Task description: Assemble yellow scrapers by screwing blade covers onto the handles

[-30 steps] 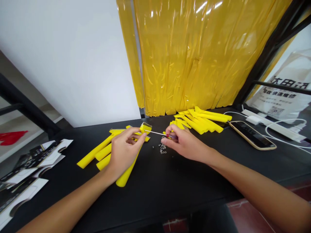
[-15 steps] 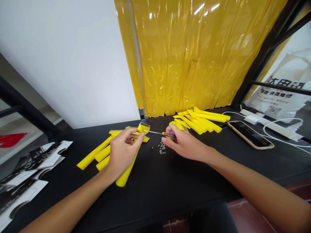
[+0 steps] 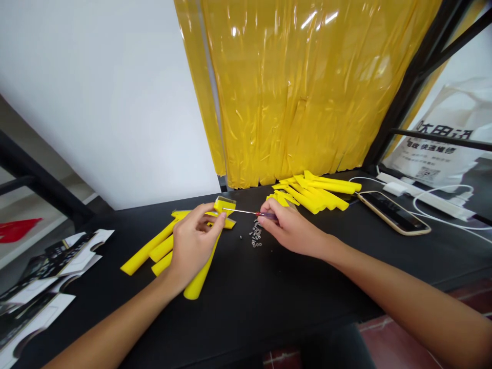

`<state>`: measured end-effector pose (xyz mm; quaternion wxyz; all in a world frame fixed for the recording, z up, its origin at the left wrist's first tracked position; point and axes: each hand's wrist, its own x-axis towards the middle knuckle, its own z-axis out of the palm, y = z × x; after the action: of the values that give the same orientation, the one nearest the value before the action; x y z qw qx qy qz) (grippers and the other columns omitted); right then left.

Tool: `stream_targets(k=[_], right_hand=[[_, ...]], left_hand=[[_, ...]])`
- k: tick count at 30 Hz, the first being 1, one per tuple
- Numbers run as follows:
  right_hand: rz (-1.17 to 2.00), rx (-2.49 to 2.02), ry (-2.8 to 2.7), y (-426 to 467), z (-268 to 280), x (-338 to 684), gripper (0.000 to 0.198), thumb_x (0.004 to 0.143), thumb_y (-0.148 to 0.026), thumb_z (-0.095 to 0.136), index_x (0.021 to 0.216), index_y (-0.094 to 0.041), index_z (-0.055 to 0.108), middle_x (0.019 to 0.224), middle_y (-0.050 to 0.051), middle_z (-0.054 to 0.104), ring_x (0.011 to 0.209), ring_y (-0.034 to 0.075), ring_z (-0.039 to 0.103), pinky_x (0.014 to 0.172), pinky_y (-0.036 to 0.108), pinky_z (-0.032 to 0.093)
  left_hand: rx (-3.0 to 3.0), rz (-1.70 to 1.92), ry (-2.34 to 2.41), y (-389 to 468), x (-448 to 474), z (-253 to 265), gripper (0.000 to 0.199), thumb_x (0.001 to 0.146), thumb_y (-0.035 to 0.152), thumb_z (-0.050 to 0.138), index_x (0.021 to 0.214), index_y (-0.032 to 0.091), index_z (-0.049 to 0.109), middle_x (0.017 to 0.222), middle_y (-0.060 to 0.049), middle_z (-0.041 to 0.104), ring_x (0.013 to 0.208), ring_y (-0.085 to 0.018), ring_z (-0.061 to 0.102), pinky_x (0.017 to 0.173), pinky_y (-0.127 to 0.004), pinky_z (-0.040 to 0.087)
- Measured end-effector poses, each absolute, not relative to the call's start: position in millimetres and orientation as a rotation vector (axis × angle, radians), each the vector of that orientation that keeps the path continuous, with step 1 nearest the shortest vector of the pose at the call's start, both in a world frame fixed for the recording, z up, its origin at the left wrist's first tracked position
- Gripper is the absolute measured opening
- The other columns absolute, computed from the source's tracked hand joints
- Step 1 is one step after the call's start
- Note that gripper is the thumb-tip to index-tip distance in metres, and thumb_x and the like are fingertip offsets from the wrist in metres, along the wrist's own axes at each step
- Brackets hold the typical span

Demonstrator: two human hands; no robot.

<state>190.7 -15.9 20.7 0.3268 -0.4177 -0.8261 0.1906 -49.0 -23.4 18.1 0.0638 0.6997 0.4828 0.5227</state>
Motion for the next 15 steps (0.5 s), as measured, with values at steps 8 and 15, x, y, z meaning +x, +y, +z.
stream_targets(k=[8,15], right_hand=[[0.566,-1.065,-2.117,-17.0,24.7,190.9,0.028,0.103,-0.043,0.04,0.09,-0.022,0.053,0.077,-0.001,0.063,0.072,0.016,0.058,0.068,0.029,0.04],[0.58,-1.025,-2.107,-18.4,21.7,190.3,0.018,0.1,-0.039,0.047,0.093,-0.023,0.049,0.07,-0.004,0.055,0.063,0.013,0.051,0.059,0.027,0.035]], left_hand=[[2.134,1.588,1.466,-24.9,-48.1,18.6,0.018,0.086,0.029,0.071,0.101,0.019,0.07,0.084,0.0,0.073,0.068,-0.014,0.07,0.061,-0.023,0.057],[1.972,1.622,1.443,-24.5,-47.1,18.8,0.066,0.081,0.029,0.075,0.141,0.019,0.05,0.096,-0.004,0.07,0.07,-0.015,0.072,0.059,-0.022,0.058]])
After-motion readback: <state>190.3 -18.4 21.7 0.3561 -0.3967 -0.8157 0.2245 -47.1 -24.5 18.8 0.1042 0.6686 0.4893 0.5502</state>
